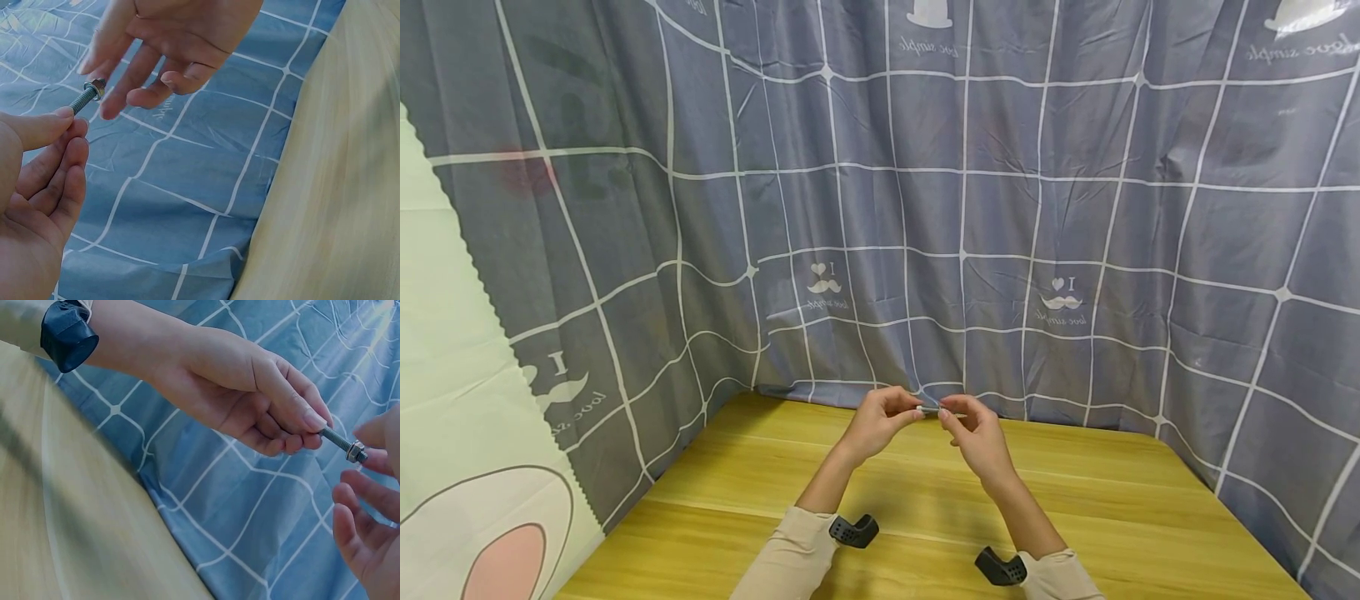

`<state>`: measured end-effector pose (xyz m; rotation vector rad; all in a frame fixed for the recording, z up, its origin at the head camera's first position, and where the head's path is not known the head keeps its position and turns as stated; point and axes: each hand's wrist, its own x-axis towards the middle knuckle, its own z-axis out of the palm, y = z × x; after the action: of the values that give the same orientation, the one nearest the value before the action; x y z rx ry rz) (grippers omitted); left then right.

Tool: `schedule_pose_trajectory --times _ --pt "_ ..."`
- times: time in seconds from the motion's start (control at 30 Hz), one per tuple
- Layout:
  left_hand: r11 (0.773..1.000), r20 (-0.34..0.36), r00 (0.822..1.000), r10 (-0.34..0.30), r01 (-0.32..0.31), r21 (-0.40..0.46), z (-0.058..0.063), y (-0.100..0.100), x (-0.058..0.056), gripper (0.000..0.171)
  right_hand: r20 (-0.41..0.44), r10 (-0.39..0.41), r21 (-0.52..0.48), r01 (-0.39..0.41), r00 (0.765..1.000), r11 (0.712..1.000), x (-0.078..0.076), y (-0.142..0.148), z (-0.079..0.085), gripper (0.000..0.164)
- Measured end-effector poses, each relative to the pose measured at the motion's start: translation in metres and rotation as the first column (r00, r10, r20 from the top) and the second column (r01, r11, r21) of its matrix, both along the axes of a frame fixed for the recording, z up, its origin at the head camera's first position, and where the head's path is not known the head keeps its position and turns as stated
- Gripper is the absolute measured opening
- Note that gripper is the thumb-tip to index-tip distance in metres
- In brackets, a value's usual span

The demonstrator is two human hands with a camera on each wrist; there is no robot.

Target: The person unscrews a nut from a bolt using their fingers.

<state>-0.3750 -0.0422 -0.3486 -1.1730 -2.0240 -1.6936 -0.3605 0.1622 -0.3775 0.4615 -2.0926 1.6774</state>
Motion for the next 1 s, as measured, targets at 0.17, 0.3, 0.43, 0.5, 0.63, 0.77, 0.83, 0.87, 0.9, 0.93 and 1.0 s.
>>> schedule_pose_trajectory --times 0.17,0.3,0.43,0.5,0.63,0.77,0.83,0.87,0.9,0.93,1.0 --pt "1.0 -0.001 1.0 -0.005 0.005 0.005 0.0003 -0.0001 0.0002 0.012 0.0 -0.008 0.001 0.008 1.0 1.0 -0.0006 0.0005 -0.0004 0.016" --pt "1.0 -0.007 1.0 -0.005 0.005 0.01 -0.0004 0.0 -0.0006 0.01 -0.012 0.01 -0.008 -0.01 1.0 1.0 0.0004 0.0005 0.0002 0.017" --pt "1.0 -0.015 1.0 0.003 -0.003 0.009 -0.001 0.0001 -0.001 0.008 -0.002 0.0 -0.017 0.0 1.0 1.0 -0.0002 0.0003 0.0003 0.018" --pt "1.0 -0.014 1.0 0.004 -0.004 0.008 -0.0011 0.0 -0.0011 0.008 0.005 -0.012 -0.019 0.012 1.0 1.0 -0.0008 0.0002 0.0004 0.018" --pt "1.0 -0.012 1.0 0.003 -0.003 0.009 -0.0012 0.0 -0.0011 0.008 -0.006 -0.01 -0.023 0.01 1.0 1.0 -0.0001 -0.0002 0.0013 0.015" --pt "1.0 -0.007 1.0 0.005 -0.005 0.007 -0.0006 0.0 -0.0003 0.009 0.003 0.009 -0.024 -0.008 1.0 1.0 0.0013 -0.0002 0.001 0.02" --pt "1.0 -0.006 1.0 0.006 -0.006 0.005 -0.0005 0.0002 -0.0002 0.009 0.025 0.016 -0.016 -0.016 1.0 1.0 0.0009 -0.0003 0.0005 0.024" --pt "1.0 -0.006 1.0 0.007 -0.007 0.003 -0.0005 0.0003 -0.0003 0.009 0.034 0.019 -0.011 -0.019 0.999 1.0 0.0011 -0.0004 0.0004 0.025" --pt "1.0 -0.007 1.0 0.009 -0.009 0.001 -0.0005 0.0004 -0.0003 0.009 0.041 0.024 -0.009 -0.023 0.999 1.0 0.0009 -0.0005 0.0005 0.025" --pt "1.0 -0.008 1.0 0.01 -0.01 0.0 -0.0005 0.0005 -0.0003 0.009 0.042 0.027 -0.005 -0.027 0.999 1.0 0.001 -0.0007 0.0008 0.025" --pt "1.0 -0.012 1.0 0.009 -0.009 -0.002 -0.0004 0.0008 -0.0006 0.009 0.033 0.028 -0.003 -0.028 0.999 1.0 0.0009 -0.0011 0.0014 0.022"
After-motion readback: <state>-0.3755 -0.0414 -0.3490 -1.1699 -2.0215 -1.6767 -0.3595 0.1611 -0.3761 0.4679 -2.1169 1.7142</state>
